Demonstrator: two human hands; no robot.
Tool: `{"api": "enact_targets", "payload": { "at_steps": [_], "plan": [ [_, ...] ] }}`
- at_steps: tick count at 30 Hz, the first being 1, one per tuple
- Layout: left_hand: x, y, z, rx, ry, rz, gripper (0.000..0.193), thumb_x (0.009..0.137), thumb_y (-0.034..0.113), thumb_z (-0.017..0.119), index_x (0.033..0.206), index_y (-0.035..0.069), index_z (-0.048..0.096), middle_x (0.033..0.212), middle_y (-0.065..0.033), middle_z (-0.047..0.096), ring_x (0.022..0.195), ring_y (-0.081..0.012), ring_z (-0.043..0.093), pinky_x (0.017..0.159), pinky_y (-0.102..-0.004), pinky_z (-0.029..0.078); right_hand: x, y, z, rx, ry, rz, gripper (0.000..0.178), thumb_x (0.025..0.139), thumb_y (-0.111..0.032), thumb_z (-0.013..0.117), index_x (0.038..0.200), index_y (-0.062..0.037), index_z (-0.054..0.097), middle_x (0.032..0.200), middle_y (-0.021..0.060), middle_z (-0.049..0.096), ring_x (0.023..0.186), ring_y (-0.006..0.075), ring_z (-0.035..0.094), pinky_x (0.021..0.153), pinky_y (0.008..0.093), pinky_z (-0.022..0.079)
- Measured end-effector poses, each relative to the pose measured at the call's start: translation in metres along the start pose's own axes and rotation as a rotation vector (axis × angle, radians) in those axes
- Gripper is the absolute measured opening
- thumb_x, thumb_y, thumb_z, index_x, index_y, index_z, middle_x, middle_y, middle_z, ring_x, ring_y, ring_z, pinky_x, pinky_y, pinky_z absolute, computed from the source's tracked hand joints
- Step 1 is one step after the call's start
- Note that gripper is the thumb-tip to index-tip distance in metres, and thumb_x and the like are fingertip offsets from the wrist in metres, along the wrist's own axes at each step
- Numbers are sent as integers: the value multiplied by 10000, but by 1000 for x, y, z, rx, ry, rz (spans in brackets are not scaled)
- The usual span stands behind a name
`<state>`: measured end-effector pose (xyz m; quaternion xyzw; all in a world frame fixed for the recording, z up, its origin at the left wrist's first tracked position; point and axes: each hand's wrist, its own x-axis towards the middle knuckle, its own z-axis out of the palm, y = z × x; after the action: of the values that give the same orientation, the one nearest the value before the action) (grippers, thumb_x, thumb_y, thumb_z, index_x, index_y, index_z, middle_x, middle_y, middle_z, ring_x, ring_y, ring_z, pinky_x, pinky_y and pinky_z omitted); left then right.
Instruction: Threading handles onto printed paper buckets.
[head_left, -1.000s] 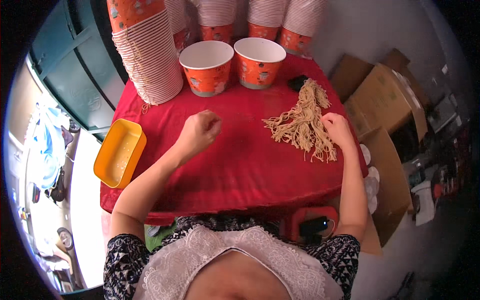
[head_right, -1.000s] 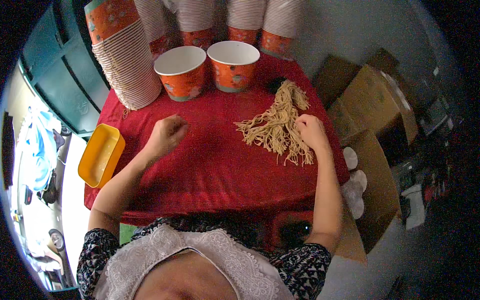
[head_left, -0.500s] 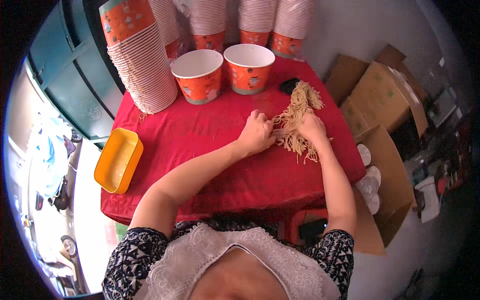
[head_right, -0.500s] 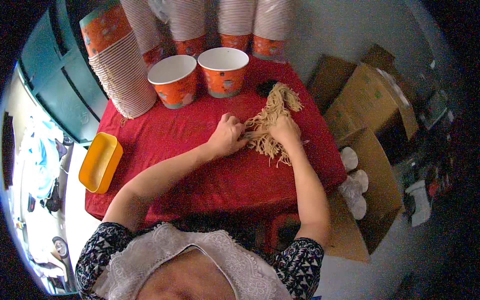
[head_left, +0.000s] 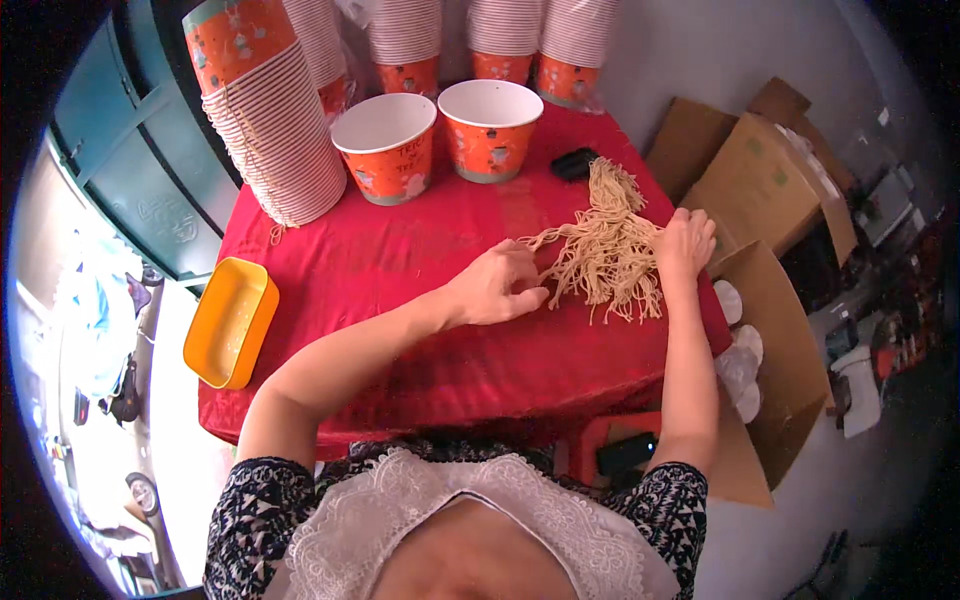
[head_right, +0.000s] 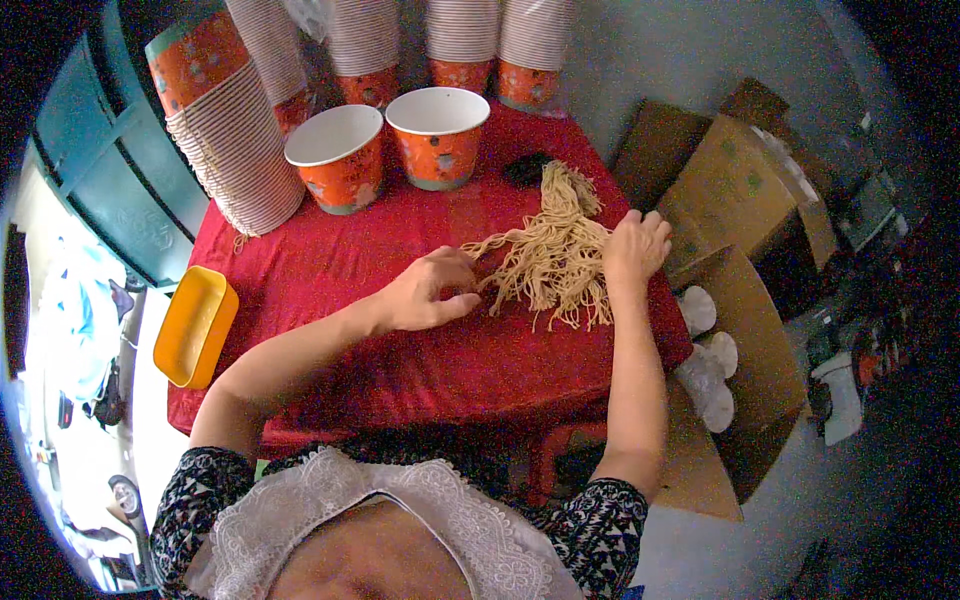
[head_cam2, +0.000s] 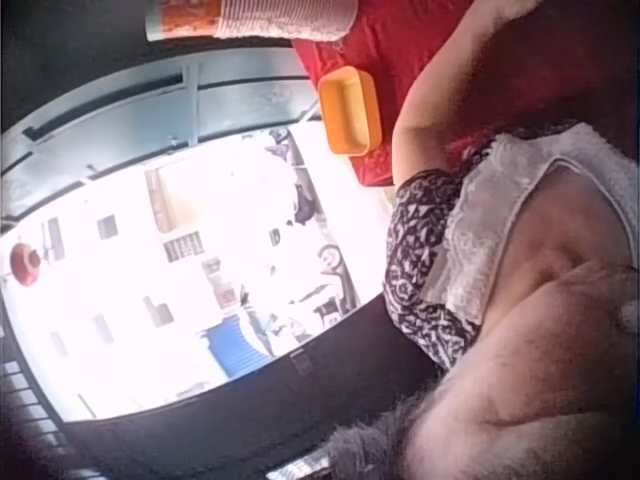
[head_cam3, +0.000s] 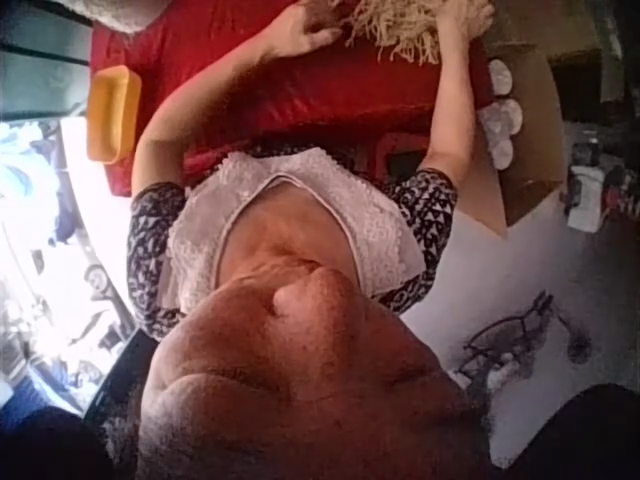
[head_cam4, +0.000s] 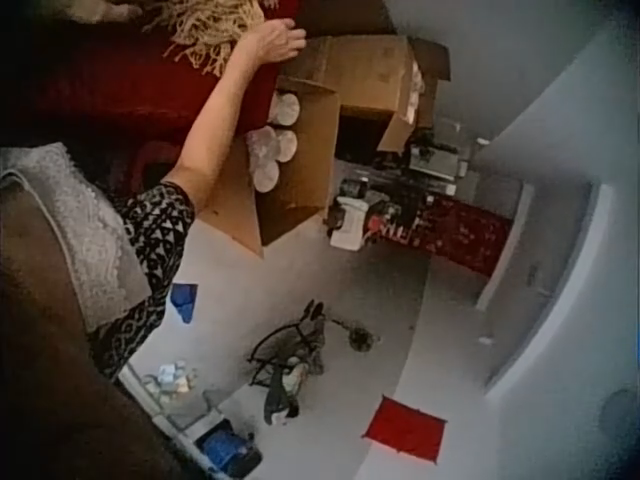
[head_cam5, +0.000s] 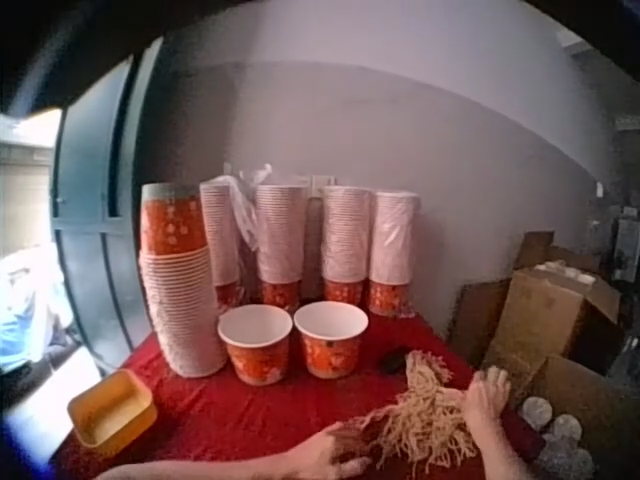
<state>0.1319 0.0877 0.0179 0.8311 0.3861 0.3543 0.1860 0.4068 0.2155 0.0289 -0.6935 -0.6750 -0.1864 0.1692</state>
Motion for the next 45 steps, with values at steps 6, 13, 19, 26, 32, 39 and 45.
{"api": "enact_targets", "payload": {
  "at_steps": [6,13,19,26,32,39,45],
  "plan": [
    [-20,6,-19,-11,19,-82,226,825,175,620,742,-36,622,777,-184,624,821,-339,597,733,-425,487,3,-7,2,341,235,-312,136,759,-70,684,894,-52,671,1020,125,574,986,306,516,869,409,429],
    [-56,12,-46,29,157,-143,166,837,120,626,786,-38,639,776,-184,635,789,-333,610,723,-417,491,8,-36,10,637,-10,-504,59,786,-50,668,838,-65,688,956,123,597,964,310,541,872,399,446],
    [-78,12,-65,5,204,-309,183,862,142,622,814,-33,647,786,-193,638,775,-325,621,720,-402,492,15,-56,15,741,-100,-597,65,809,-114,668,839,-64,697,911,159,597,942,331,551,846,417,441],
    [-97,-8,-61,-21,297,-384,215,874,167,622,825,-42,641,775,-188,630,753,-305,630,683,-390,487,19,-76,16,355,-68,-571,207,822,-213,674,822,-6,685,936,201,601,933,353,544,862,431,447],
    [-105,-15,-61,-46,300,-442,238,889,182,610,816,-43,636,751,-178,624,705,-279,631,651,-382,484,-5,-96,-7,701,-298,-811,115,764,-22,635,866,-71,653,989,121,559,1027,311,510,916,415,432],
    [-106,-6,-66,-71,257,-533,264,898,189,603,790,-51,620,708,-170,610,650,-252,619,606,-373,475,-13,-110,-4,629,-388,-894,63,767,-27,619,822,-55,633,968,111,545,1013,279,503,890,391,435],
    [-108,-7,-64,-60,281,-485,268,902,184,601,775,-52,612,686,-173,597,632,-245,615,588,-372,470,-6,-126,5,1090,-275,-590,110,821,-103,625,814,6,626,810,127,605,796,247,589,746,364,468]
  ]
}}
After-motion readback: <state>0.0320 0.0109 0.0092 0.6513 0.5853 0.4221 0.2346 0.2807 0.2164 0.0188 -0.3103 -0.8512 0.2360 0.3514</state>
